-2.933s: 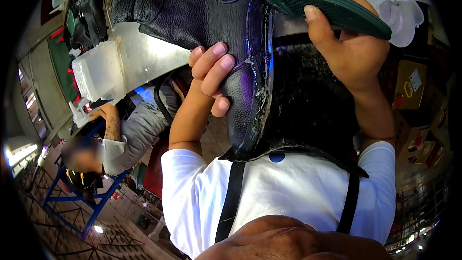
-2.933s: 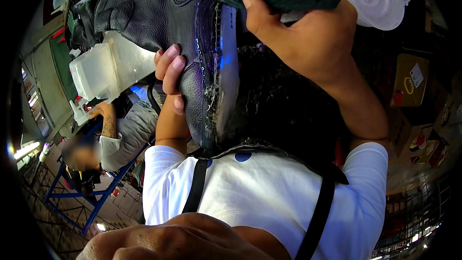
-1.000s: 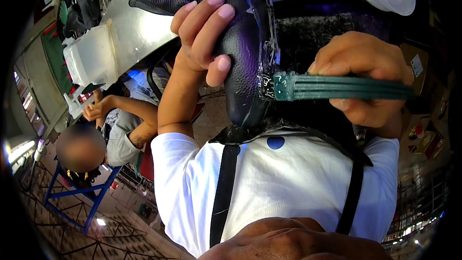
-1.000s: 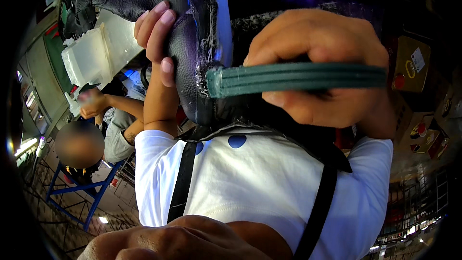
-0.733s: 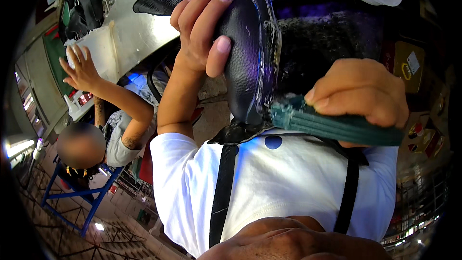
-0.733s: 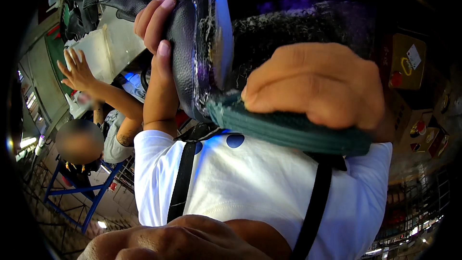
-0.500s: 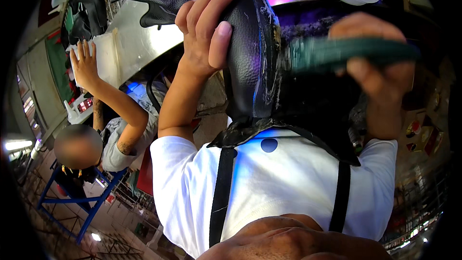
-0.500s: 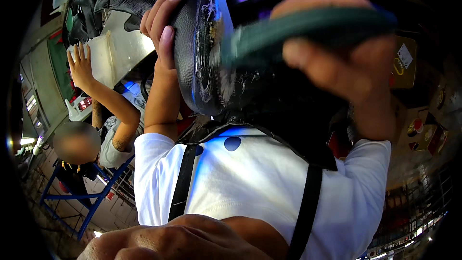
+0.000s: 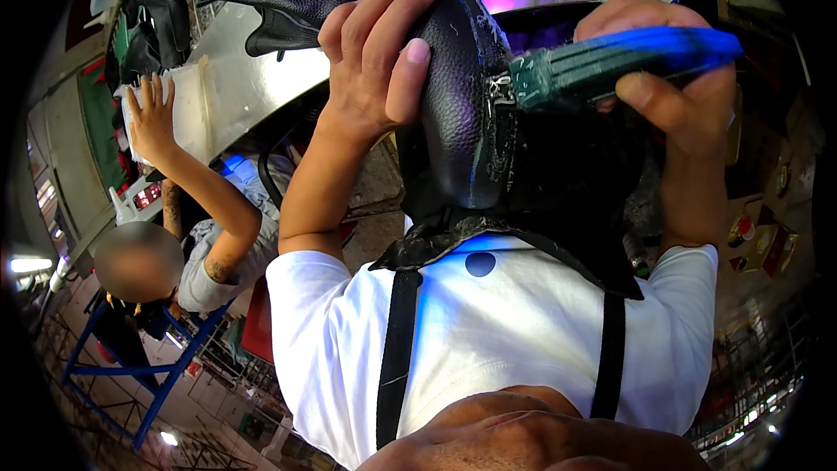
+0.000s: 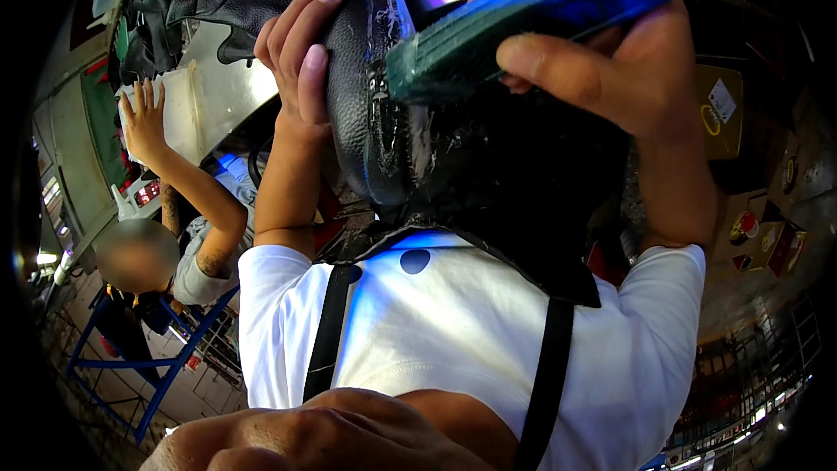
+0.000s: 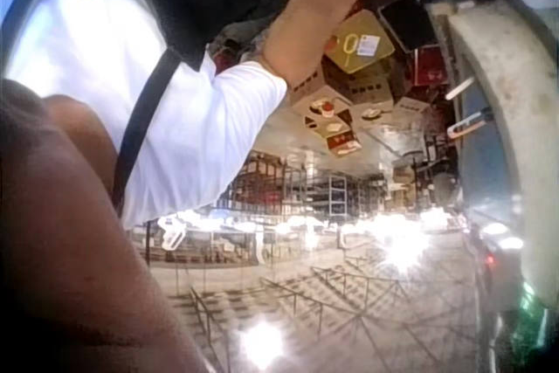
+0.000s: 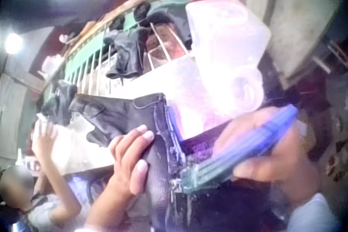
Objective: The person cleans a small tool using a brush and a thin metal pick, then applies a liquid substance to the edges and sole of a black leather boot using a blue brush.
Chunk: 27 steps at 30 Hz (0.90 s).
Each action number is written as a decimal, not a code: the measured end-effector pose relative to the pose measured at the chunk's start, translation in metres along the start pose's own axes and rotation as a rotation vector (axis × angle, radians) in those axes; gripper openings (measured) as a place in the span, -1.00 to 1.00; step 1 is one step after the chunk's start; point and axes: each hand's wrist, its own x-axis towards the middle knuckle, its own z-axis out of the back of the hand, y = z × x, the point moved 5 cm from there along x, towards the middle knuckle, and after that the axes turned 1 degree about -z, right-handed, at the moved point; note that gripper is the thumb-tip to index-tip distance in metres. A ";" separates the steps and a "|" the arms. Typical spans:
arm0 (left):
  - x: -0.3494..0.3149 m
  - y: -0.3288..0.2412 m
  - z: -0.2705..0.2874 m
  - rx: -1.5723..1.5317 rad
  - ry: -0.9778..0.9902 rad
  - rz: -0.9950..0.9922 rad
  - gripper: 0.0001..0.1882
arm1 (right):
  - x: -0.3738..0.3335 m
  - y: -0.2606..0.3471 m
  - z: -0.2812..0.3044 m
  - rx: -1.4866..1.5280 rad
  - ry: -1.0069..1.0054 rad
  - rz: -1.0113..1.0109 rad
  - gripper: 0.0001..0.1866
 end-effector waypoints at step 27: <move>0.030 0.005 0.004 -0.002 0.059 0.083 -0.36 | 0.005 0.084 -0.021 -0.617 0.178 0.271 -0.63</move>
